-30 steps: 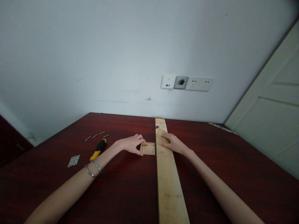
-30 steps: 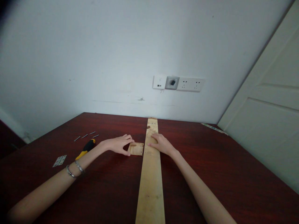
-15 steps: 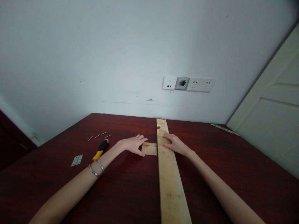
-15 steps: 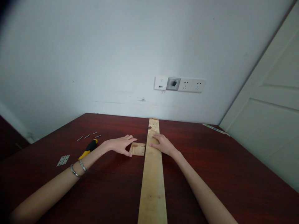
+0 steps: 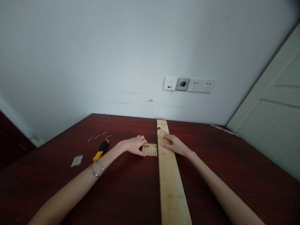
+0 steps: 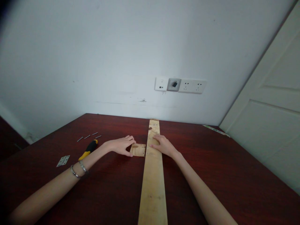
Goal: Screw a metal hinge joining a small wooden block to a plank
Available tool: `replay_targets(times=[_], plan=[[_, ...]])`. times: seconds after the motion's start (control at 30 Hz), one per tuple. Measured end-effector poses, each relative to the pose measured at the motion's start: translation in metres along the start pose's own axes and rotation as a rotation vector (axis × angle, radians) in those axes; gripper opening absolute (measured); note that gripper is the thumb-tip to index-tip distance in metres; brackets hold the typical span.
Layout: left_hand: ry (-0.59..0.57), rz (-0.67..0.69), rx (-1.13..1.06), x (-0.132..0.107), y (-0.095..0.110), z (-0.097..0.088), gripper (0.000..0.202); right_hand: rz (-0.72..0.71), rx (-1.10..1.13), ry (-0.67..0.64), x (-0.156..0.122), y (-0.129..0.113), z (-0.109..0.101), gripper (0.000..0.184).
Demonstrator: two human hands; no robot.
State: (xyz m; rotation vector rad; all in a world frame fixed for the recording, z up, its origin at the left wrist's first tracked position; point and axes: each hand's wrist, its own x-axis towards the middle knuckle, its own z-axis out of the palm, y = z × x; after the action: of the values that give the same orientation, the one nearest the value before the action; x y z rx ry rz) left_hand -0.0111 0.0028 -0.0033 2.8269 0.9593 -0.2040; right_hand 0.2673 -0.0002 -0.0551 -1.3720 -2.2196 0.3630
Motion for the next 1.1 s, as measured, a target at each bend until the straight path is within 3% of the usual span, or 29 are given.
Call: replay_targets(times=[0.37,0.5,0.67,0.77,0.9,1.1], plan=[[-0.05,-0.106,-0.02,-0.002,0.0,-0.003,0.094,0.019,0.009,-0.001,0.0,0.001,0.001,0.06],[0.0,-0.104,-0.004,-0.007,-0.004,-0.013,0.088,0.028,0.014,0.01,0.001,0.004,0.003,0.058],[0.07,-0.103,0.078,-0.023,-0.019,-0.039,0.067,0.012,-0.002,0.022,0.0,0.007,0.005,0.06],[0.132,-0.096,0.122,-0.041,-0.033,-0.056,0.052,0.003,-0.013,0.033,-0.001,0.005,0.005,0.059],[0.174,-0.207,0.17,-0.078,-0.057,-0.068,0.039,-0.018,-0.014,0.04,-0.001,0.006,0.005,0.055],[0.115,-0.352,0.167,-0.158,-0.096,-0.053,0.026,-0.05,-0.08,0.077,0.006,0.006,0.007,0.054]])
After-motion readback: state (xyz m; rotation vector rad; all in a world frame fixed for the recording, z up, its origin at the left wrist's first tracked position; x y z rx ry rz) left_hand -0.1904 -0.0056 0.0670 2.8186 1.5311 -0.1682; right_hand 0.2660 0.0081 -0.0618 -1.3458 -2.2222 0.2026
